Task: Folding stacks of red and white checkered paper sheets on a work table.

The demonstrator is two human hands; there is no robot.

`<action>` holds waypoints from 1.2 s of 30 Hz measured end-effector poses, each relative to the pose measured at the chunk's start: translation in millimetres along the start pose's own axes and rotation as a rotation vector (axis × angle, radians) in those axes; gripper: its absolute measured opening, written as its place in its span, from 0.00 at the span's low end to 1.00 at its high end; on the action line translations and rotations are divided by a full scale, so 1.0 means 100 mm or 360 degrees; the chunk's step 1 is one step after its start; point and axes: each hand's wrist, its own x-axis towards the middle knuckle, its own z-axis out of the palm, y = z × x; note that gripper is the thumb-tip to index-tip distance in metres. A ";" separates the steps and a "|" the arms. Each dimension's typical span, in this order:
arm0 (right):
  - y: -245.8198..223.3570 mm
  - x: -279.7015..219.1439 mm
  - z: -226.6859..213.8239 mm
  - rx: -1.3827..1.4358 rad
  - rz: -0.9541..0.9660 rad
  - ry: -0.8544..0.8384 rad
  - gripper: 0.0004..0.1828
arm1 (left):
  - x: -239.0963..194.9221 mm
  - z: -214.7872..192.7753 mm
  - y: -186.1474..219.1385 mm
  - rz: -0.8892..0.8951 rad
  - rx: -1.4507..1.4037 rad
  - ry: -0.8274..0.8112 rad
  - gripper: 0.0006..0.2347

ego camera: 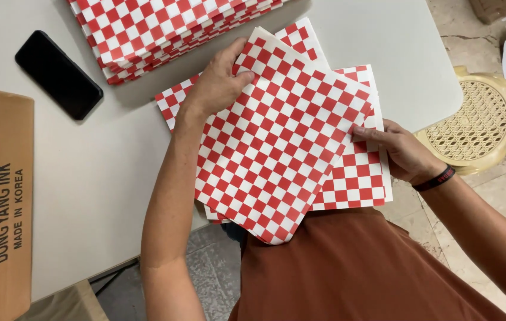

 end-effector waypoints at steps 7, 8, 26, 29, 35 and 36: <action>-0.12 -0.12 0.19 -0.0054 0.0021 0.0053 0.13 | 0.07 -0.08 -0.12 0.0260 -0.0300 -0.0122 0.17; -0.16 -0.17 0.27 -0.0115 0.0032 0.0094 0.16 | 0.08 -0.08 -0.12 0.0271 -0.0341 -0.0145 0.19; -0.28 -0.26 0.39 0.0066 0.0069 -0.0012 0.56 | -1.11 -0.22 -0.10 0.0529 -0.1509 0.1312 0.23; -0.26 -0.28 0.37 0.0064 0.0025 0.0049 0.58 | -1.41 0.39 -0.04 0.0156 -0.1713 0.1650 0.27; -0.12 -0.17 0.22 0.0040 -0.0056 -0.0143 0.54 | -1.91 1.29 0.03 -0.0428 -0.2029 0.1921 0.28; -0.14 -0.16 0.22 0.0027 -0.0064 -0.0160 0.54 | -1.97 1.29 0.02 -0.0411 -0.2032 0.1940 0.28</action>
